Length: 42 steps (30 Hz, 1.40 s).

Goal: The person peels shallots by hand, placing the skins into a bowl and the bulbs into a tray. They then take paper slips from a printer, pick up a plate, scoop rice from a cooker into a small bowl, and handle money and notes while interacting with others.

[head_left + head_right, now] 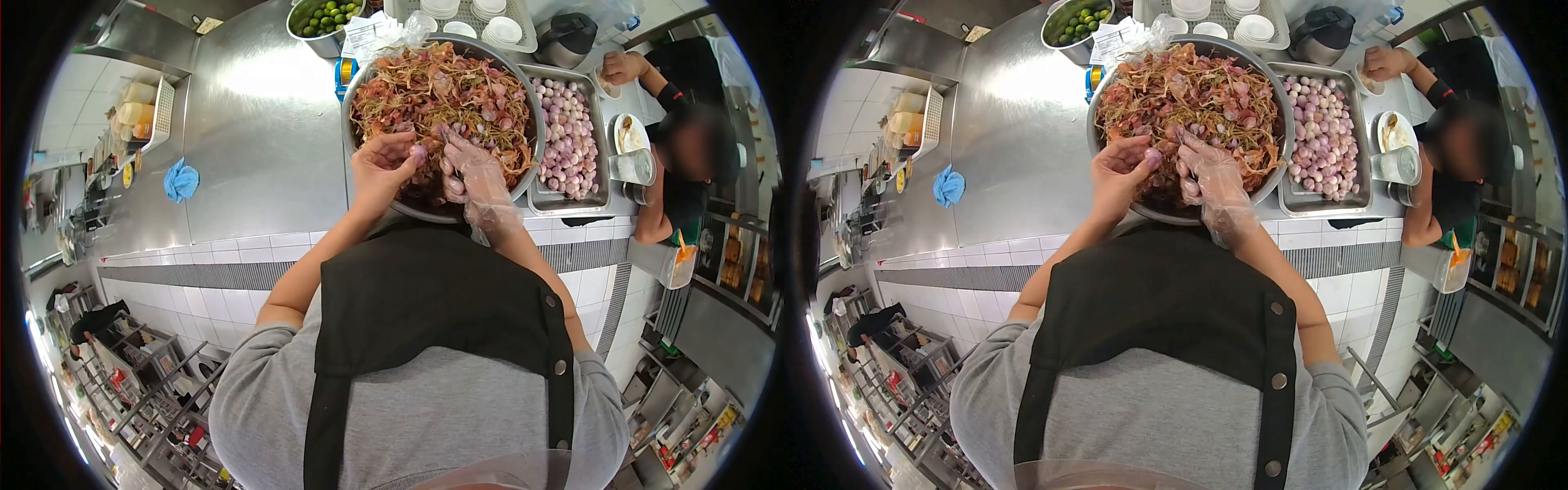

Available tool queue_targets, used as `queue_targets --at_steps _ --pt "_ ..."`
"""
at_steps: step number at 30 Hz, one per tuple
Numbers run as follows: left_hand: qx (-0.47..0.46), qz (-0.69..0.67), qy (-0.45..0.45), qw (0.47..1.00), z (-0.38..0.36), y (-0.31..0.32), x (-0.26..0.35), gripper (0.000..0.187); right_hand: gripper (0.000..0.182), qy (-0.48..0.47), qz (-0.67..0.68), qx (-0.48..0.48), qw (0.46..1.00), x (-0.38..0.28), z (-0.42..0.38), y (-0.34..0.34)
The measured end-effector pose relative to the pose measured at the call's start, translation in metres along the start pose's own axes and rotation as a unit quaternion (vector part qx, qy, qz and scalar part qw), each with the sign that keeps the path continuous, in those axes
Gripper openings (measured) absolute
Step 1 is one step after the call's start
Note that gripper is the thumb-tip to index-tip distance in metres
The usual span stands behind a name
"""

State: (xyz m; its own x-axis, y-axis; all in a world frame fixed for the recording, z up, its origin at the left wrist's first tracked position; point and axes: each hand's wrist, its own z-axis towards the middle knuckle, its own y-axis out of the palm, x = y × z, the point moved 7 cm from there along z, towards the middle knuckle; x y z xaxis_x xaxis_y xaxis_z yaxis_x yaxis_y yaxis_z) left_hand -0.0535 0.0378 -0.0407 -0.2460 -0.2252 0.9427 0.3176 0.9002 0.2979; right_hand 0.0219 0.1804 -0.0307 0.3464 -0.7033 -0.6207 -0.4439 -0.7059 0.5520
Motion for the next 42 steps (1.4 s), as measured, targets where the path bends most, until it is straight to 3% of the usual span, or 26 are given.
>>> queue_targets --at_steps 2,6,8,12,14,18,20,21,23,24,25,27,29,31,33,37,39,40,41,42 --pt "-0.006 0.069 0.017 0.997 -0.003 0.002 0.019 0.023 0.049 -0.035 -0.077 -0.009 0.996 -0.014 -0.008 0.003" --pt "-0.037 0.019 0.026 0.999 -0.004 0.002 0.033 0.026 0.055 -0.097 -0.226 -0.064 0.967 -0.030 -0.026 0.013" --pt "-0.069 0.049 0.065 0.994 -0.003 0.005 0.040 0.030 0.057 -0.190 -0.329 -0.122 0.917 -0.039 -0.036 0.030" --pt "-0.105 0.105 0.097 0.984 -0.007 0.009 0.045 0.036 0.054 -0.184 -0.348 -0.151 0.907 -0.042 -0.041 0.035" --pt "-0.095 0.128 0.076 0.984 -0.010 0.014 0.052 0.045 0.048 -0.235 -0.423 -0.159 0.860 -0.045 -0.043 0.039" --pt "-0.093 0.118 0.075 0.986 -0.012 0.018 0.055 0.052 0.045 -0.126 -0.405 -0.133 0.896 -0.038 -0.034 0.028" --pt "-0.093 0.117 0.059 0.987 -0.012 0.019 0.054 0.052 0.045 -0.091 -0.344 -0.006 0.935 -0.042 -0.031 0.011" --pt "-0.093 0.117 0.060 0.987 -0.011 0.017 0.051 0.052 0.045 -0.091 -0.344 -0.006 0.935 -0.041 -0.028 0.006" --pt "-0.102 0.132 0.111 0.980 -0.008 0.014 0.051 0.048 0.045 -0.215 -0.459 -0.030 0.862 -0.052 -0.025 -0.003" --pt "-0.104 0.132 0.111 0.980 -0.007 0.014 0.053 0.048 0.048 -0.229 -0.503 -0.051 0.832 -0.054 -0.026 -0.002" --pt "-0.079 0.115 0.104 0.985 -0.005 0.010 0.055 0.046 0.048 -0.230 -0.503 -0.050 0.832 -0.057 -0.029 -0.005" --pt "-0.057 0.097 0.097 0.989 0.000 0.005 0.057 0.044 0.052 -0.145 -0.459 -0.036 0.876 -0.058 -0.032 -0.013" --pt "-0.014 0.081 0.093 0.992 0.004 -0.002 0.059 0.034 0.052 -0.138 -0.436 -0.024 0.889 -0.064 -0.036 -0.014" --pt "-0.037 0.105 0.117 0.987 0.003 0.012 0.068 0.030 0.053 -0.131 -0.414 -0.013 0.901 -0.065 -0.037 -0.014" --pt "-0.165 0.231 0.153 0.947 -0.004 0.048 0.069 0.039 0.038 -0.069 -0.334 -0.027 0.940 -0.057 -0.033 -0.013" --pt "-0.221 0.225 0.125 0.941 -0.010 0.081 0.049 0.047 0.024 -0.117 -0.257 -0.031 0.959 -0.045 -0.017 -0.025" --pt "-0.200 0.211 0.153 0.945 -0.008 0.086 0.058 0.050 0.019 -0.218 -0.402 0.053 0.888 -0.069 -0.023 -0.045" --pt "-0.169 0.222 0.167 0.946 -0.004 0.083 0.059 0.041 0.021 -0.178 -0.372 0.145 0.900 -0.084 -0.035 -0.055" --pt "-0.172 0.222 0.164 0.946 -0.003 0.079 0.060 0.041 0.023 -0.213 -0.393 0.212 0.869 -0.100 -0.036 -0.082" --pt "-0.177 0.289 0.128 0.932 0.001 0.073 0.056 0.034 0.024 -0.252 -0.322 0.272 0.871 -0.112 -0.050 -0.095"
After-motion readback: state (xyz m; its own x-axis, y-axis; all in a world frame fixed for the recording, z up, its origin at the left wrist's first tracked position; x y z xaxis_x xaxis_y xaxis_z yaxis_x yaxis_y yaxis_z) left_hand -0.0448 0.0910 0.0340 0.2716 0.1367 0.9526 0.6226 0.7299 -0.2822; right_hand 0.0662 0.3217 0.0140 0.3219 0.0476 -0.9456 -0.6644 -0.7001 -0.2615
